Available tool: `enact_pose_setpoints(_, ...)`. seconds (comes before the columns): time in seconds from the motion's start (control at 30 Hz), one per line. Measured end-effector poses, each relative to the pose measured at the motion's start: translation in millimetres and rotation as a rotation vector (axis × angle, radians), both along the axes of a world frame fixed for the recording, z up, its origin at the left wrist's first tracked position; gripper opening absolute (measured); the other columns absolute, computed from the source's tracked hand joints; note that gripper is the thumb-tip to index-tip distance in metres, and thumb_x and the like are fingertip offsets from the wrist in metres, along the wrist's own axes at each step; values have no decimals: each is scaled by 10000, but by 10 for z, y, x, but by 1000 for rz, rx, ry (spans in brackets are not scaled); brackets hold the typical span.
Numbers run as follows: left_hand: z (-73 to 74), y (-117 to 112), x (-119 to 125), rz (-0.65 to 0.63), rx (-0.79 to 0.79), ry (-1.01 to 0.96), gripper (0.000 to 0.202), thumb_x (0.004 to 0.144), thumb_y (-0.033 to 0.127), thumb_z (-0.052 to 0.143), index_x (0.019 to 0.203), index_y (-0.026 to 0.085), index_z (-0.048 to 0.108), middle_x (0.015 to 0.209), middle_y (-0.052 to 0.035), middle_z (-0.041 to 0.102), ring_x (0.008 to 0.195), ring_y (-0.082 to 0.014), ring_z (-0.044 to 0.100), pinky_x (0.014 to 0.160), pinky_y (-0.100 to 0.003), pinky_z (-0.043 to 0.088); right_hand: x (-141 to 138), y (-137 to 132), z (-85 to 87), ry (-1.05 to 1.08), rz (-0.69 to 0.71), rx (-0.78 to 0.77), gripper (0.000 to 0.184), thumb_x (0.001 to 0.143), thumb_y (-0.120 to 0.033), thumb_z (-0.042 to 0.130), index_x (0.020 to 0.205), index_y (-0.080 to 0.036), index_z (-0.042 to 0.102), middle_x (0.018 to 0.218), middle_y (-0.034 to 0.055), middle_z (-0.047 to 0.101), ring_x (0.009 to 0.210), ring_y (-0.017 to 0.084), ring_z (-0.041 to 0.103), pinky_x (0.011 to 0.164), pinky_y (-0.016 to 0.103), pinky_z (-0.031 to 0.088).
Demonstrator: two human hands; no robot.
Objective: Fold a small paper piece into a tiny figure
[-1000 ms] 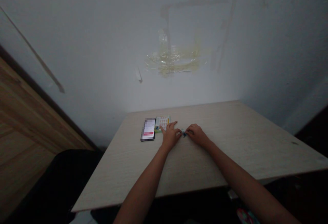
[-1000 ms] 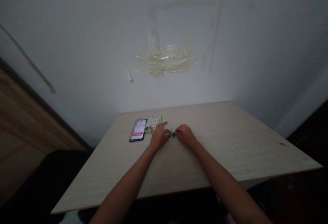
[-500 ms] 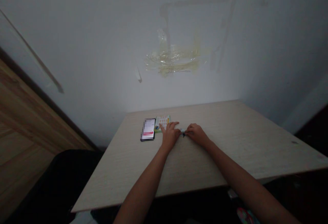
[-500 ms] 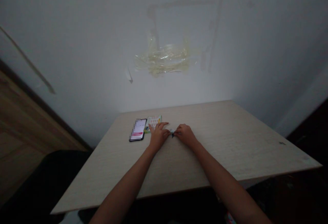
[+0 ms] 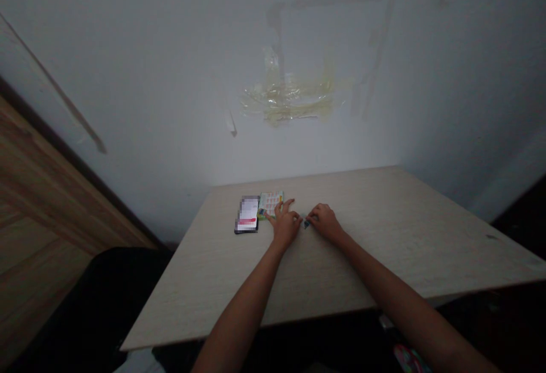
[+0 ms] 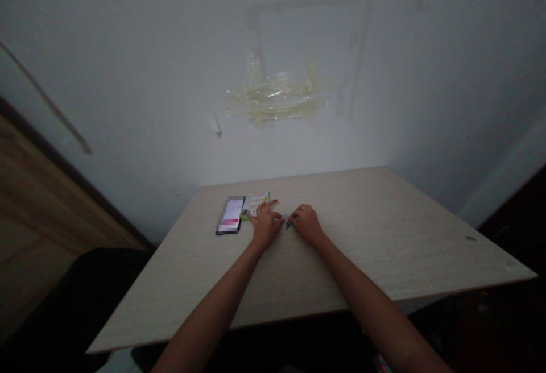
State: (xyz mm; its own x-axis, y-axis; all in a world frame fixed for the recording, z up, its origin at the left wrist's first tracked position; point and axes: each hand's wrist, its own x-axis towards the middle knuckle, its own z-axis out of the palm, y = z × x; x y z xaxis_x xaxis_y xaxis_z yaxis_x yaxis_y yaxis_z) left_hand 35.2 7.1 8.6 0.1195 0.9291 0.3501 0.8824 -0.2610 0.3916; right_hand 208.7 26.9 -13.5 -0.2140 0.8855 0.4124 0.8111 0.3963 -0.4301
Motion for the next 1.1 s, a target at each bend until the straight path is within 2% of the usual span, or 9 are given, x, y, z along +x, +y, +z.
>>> enact_pose_setpoints(0.2,-31,-2,-57,35,4,-35,81,809,375,711,809,308,757,1498,20,446,1392,-368,291,1016,-827,106,51,0,-21,58,28,-21,205,851,-370,653,822,-194,755,900,80,682,919,209,577,852,314,413)
enact_pose_setpoints(0.5,25,-14,-106,71,-17,-32,99,826,376,686,846,336,775,1489,1,463,1374,-361,326,1043,-799,37,95,47,-61,123,71,-20,163,839,-328,659,812,-205,764,876,71,698,915,204,587,873,330,419)
enact_pose_setpoints(0.93,26,30,-31,117,-74,-47,125,817,378,676,814,294,770,1552,-10,372,1413,-359,270,1061,-775,64,23,94,-162,79,-87,41,215,812,-387,680,755,-190,744,902,86,630,979,239,524,919,366,400)
enact_pose_setpoints(1.1,10,52,-19,127,-79,-57,135,807,379,674,787,282,765,1565,-12,352,1415,-358,272,1062,-772,42,-1,89,-149,104,-127,11,205,791,-374,695,720,-185,732,910,98,620,991,251,509,923,378,399)
